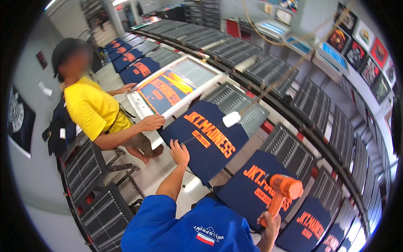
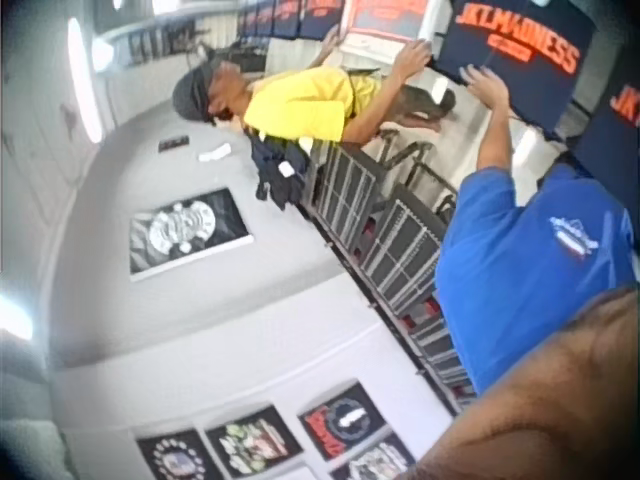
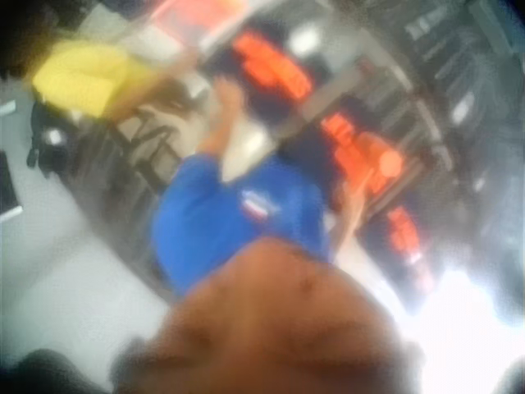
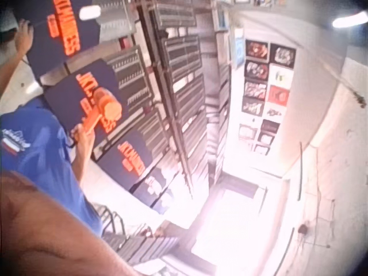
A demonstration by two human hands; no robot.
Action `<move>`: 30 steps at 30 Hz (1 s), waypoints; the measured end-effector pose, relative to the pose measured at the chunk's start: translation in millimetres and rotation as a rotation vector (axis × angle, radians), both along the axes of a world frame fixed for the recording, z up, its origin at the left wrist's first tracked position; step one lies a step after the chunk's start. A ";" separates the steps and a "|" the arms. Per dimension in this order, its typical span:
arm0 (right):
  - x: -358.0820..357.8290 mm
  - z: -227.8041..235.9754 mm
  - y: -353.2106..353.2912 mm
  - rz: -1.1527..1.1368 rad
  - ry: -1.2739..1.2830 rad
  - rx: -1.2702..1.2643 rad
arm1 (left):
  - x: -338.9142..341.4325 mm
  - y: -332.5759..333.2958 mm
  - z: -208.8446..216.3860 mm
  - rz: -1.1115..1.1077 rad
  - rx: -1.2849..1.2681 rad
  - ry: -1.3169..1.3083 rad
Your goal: The person uses a heat gun to dry the ink on a row of screen-printed t-shirts mounted on boards.
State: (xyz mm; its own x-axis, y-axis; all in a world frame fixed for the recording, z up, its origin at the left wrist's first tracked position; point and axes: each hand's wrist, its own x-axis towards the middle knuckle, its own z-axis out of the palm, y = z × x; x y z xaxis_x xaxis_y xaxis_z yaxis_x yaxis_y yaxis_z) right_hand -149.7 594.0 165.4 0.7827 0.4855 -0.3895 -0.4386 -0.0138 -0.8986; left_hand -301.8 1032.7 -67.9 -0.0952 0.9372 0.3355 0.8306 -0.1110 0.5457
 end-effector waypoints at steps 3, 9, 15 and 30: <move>0.3 -4.7 -3.9 0.058 0.022 0.014 | 2.6 -2.6 4.8 -0.025 -0.039 0.003; -7.9 -1.5 19.6 0.096 0.061 -0.002 | -4.5 1.0 0.6 -0.134 -0.088 0.024; -14.2 -9.2 69.0 0.181 0.172 0.025 | -27.1 15.2 7.4 -0.375 -0.154 -0.062; -27.6 -11.9 278.8 -0.097 0.143 -0.077 | -114.3 119.5 35.3 -1.021 -0.724 -0.395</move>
